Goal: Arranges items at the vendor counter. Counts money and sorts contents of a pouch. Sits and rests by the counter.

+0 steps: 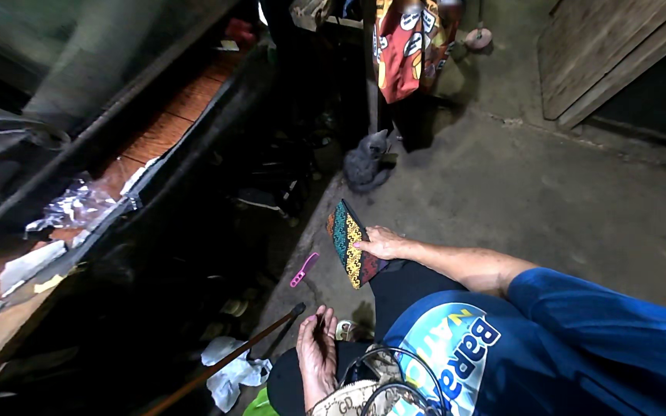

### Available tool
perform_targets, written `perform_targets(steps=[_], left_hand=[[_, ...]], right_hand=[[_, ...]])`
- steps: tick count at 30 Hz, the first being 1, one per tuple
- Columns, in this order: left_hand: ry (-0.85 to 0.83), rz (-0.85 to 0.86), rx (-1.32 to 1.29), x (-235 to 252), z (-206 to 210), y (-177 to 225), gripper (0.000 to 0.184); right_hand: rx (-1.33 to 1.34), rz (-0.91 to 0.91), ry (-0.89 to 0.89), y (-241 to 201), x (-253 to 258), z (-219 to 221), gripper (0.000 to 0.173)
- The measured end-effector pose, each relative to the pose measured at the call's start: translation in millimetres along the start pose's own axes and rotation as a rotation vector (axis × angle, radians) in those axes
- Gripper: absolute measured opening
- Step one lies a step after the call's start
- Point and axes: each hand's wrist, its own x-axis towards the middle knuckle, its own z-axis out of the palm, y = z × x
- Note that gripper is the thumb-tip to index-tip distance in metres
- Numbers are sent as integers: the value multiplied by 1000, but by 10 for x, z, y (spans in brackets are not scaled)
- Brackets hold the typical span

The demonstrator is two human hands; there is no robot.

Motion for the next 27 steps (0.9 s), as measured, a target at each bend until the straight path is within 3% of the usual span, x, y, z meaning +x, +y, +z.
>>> perform_targets(steps=[27], left_hand=[[-21,23,29,-4,-3,-4,15]], right_hand=[[1,7,5,-1,-6,-4,65]])
